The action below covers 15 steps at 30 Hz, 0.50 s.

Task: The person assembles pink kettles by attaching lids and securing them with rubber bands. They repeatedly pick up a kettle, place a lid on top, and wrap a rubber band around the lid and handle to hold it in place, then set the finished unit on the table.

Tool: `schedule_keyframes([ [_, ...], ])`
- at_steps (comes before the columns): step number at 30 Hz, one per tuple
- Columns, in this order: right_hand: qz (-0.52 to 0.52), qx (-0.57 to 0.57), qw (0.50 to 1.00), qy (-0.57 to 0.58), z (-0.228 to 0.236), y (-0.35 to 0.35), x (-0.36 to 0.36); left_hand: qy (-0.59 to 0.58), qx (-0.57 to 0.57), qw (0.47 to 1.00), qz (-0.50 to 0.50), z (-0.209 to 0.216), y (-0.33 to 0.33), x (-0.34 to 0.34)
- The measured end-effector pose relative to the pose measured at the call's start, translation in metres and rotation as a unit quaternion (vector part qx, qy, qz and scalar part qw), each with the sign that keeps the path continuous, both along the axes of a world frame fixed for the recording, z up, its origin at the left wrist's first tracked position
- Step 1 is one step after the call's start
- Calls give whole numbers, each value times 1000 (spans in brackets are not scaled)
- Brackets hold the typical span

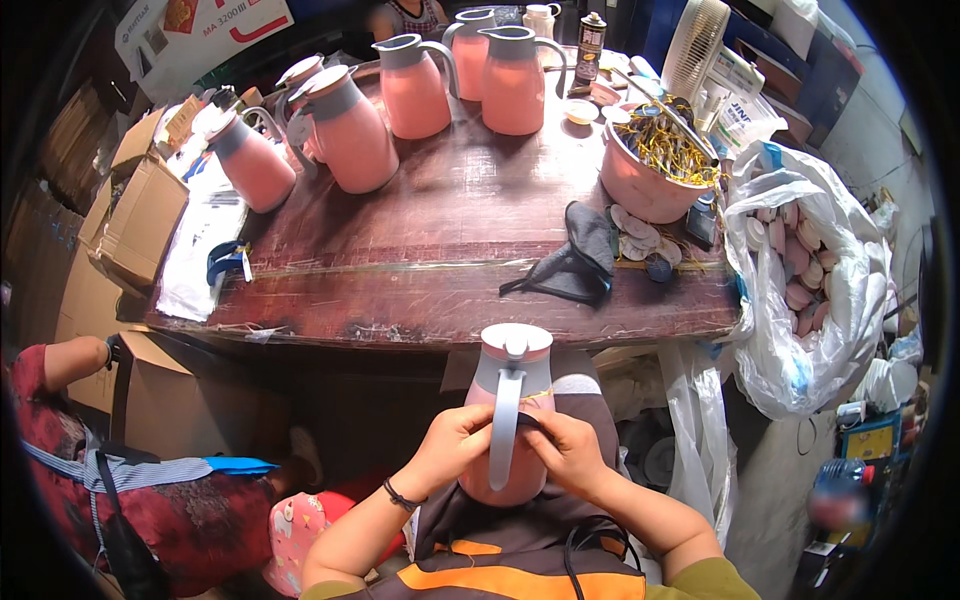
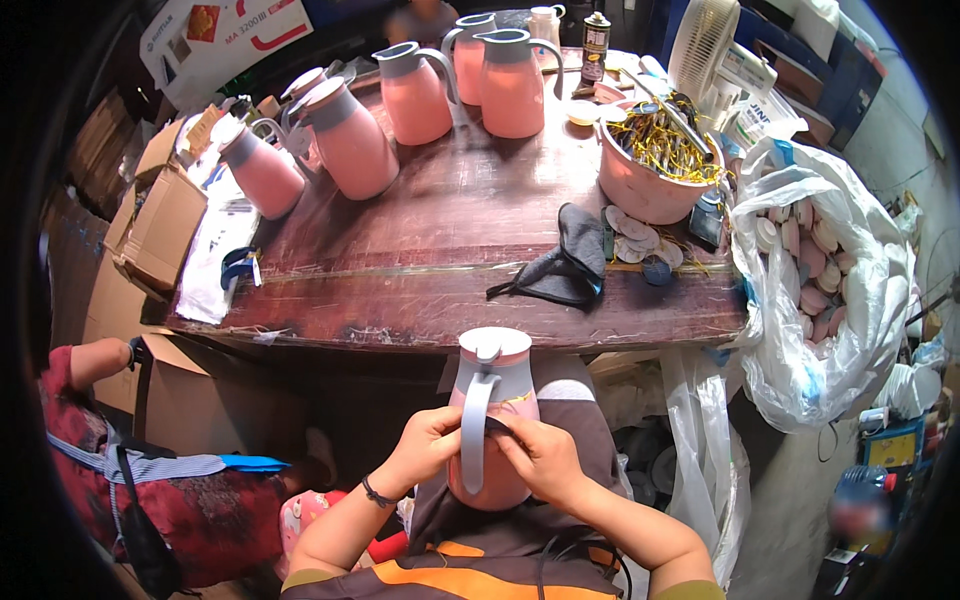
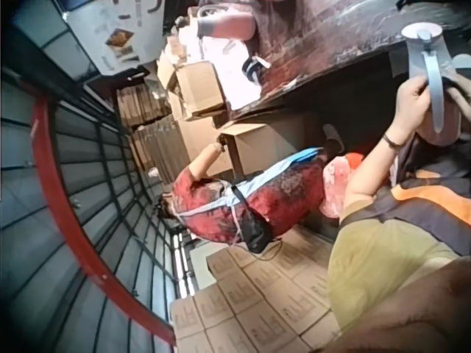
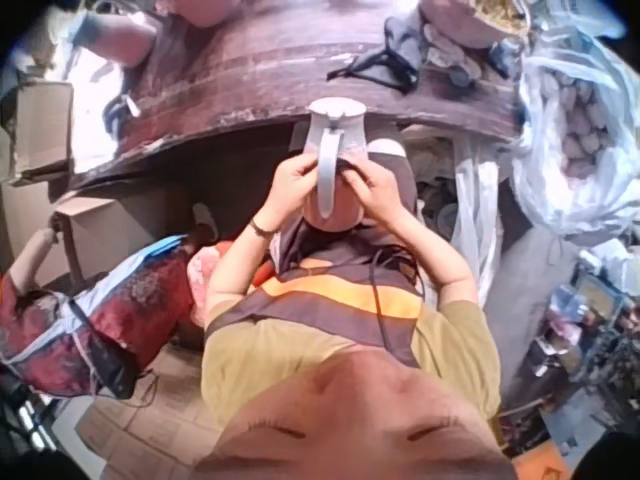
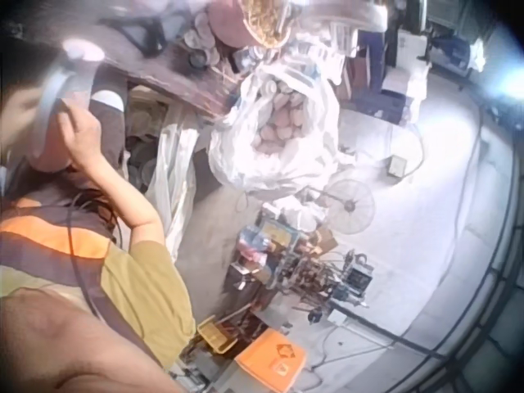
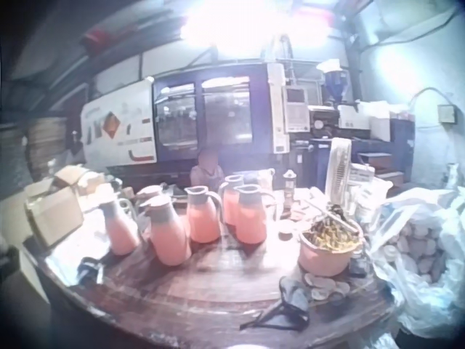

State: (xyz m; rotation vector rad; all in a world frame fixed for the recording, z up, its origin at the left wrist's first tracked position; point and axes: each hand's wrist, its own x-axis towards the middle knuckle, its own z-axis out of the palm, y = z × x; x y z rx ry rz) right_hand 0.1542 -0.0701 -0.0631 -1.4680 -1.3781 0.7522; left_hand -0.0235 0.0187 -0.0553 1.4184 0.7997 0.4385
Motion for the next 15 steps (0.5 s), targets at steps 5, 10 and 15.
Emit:
schedule_keyframes([
  [5, -25, -137, 943, 302, 8, -1, 8, -21, 63, 984, 165, -5, -5, 5],
  [10, -27, -168, 890, 422, 3, -1, 6, -99, -158, 975, 119, 0, -2, -3],
  [15, 81, -8, 997, -4, 7, -1, 5, -19, -162, 986, 22, 17, 9, -7],
])
